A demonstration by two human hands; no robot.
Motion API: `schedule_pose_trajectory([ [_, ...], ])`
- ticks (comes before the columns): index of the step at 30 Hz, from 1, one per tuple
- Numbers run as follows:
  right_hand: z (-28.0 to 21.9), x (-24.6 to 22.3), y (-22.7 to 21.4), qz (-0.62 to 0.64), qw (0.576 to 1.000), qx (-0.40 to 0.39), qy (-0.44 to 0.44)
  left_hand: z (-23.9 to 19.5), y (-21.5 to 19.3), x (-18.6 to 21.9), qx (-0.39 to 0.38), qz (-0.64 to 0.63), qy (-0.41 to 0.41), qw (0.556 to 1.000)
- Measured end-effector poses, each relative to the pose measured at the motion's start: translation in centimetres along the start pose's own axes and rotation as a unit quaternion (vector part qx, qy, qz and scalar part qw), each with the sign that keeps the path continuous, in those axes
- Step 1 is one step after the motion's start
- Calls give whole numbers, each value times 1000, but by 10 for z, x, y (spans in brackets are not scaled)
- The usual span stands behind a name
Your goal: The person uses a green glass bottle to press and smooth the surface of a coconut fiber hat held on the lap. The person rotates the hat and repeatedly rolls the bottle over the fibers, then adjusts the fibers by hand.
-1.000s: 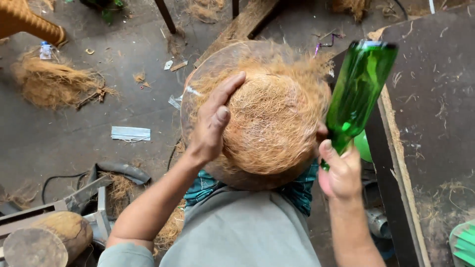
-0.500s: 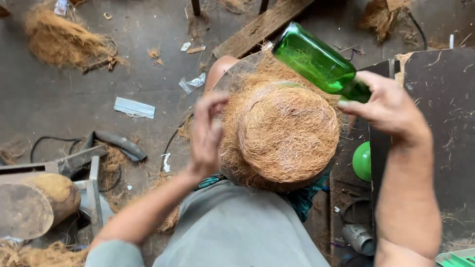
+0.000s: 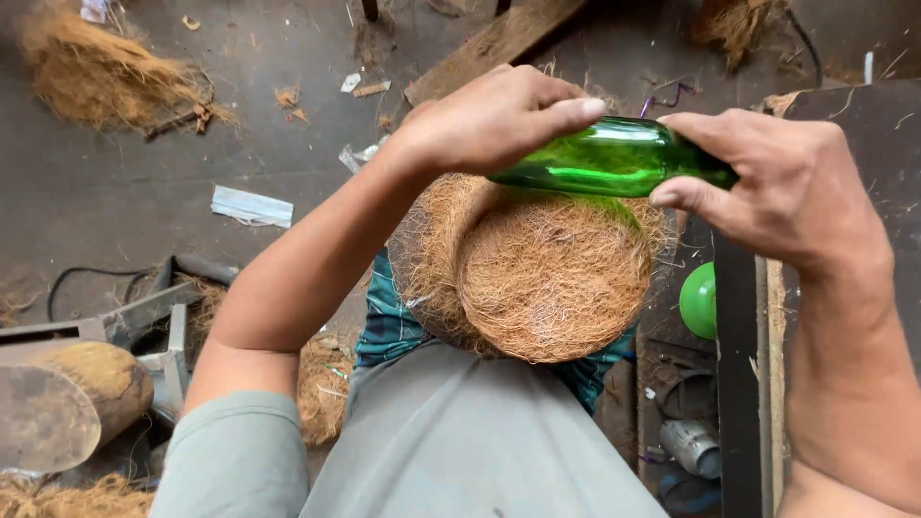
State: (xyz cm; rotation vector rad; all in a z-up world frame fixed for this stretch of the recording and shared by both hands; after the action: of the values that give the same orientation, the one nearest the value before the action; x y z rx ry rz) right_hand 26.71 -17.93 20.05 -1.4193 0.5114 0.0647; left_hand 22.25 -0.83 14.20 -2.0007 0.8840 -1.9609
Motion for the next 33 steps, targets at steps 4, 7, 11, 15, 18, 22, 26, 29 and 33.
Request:
schedule_pose_trajectory([
  [4,-18,-25,6,-190,976,88,-55,-29,1,19,161,181,104,965],
  [7,-32,-26,12,-244,959,130,-66,-54,1,40,240,272,168,917],
  [11,-40,-40,17,-230,957,157,-76,-69,16,47,264,318,205,887],
  [15,-54,-40,27,-211,964,153,-61,-83,30,52,307,380,232,841],
  [18,-70,-39,40,-148,974,161,-64,-97,47,57,306,379,257,835],
  [22,-80,-51,40,-55,983,169,-50,-115,66,65,294,388,270,831],
  [26,-93,-59,43,-60,984,165,-28,-138,79,78,288,391,284,827],
  [29,-106,-70,46,-73,985,158,-18,-158,95,85,247,408,274,835],
  [33,-125,-73,51,-12,986,166,17,-178,89,98,246,230,326,883],
])
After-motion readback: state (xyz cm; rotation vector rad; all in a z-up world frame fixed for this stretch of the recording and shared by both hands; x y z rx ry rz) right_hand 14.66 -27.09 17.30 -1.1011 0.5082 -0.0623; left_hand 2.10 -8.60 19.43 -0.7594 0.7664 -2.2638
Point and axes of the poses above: each hand's wrist, its own z-axis towards the middle knuckle, its own y-axis out of the palm, x = y × z, the point moved 8 cm from there along z, towards the middle knuckle, and after that the axes turned 9 degrees about z, right-handed, at the moved point
